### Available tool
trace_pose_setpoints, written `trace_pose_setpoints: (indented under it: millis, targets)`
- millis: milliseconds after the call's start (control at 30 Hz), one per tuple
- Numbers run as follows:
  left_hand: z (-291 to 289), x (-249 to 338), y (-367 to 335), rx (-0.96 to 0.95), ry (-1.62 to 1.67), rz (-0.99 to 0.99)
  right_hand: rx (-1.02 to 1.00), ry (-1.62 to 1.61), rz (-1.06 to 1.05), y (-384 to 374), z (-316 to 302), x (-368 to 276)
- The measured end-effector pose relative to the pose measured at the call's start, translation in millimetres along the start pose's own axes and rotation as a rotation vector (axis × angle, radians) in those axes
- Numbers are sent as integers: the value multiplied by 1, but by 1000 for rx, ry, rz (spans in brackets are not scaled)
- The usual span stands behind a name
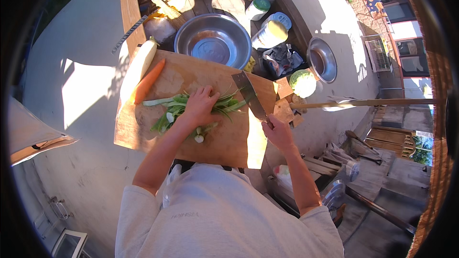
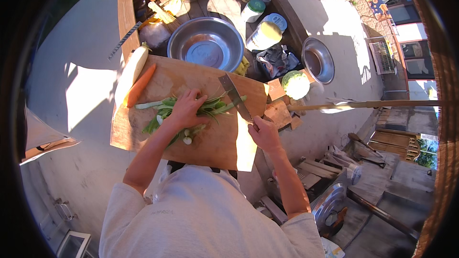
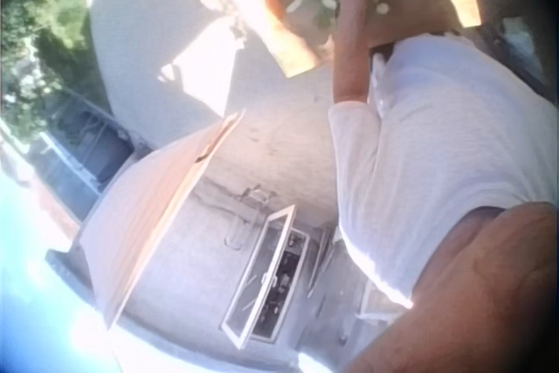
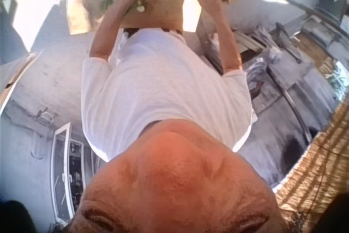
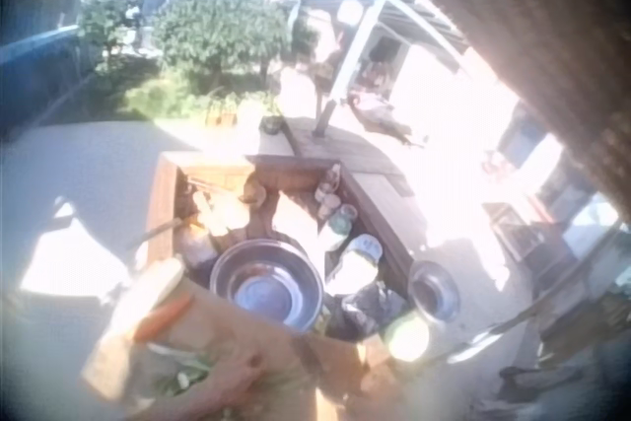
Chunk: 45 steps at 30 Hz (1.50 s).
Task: The person washes a white radish and a carrot in a sink, then moves to a wooden table to chop green leafy vegetables and the carrot on a cutting board using a cleaver.
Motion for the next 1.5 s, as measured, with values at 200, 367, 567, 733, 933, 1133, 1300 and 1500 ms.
trace_pose_setpoints:
  millis: [200,367,567,733,933,1133,1300,1500]
  targets:
    - [23,9,8,180,-210,24,-94,258,20,-11,42,-7]
    - [27,5,7,275,-233,61,15,87,44,-26,49,-4]
    - [29,8,6,298,-297,44,-60,65,-10,-8,2,-39]
    - [29,10,6,276,-290,78,-209,211,4,-22,30,-35]
    - [30,10,8,262,-304,110,-24,48,-4,-21,53,-32]
    - [37,7,4,255,-342,-10,-97,85,29,-1,6,-61]
    - [35,8,3,155,-299,-61,-198,157,56,12,22,-67]
    - [30,13,3,200,-273,-34,-196,117,89,-10,62,-66]
Point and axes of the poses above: each hand's wrist, its own y-axis away from the middle knuckle, its own z-axis out of the palm, x = y × z, the point moved 2 cm from there along -y, towards the middle knuckle, and after that the axes turned 7 degrees about y, right-handed, at the moved point
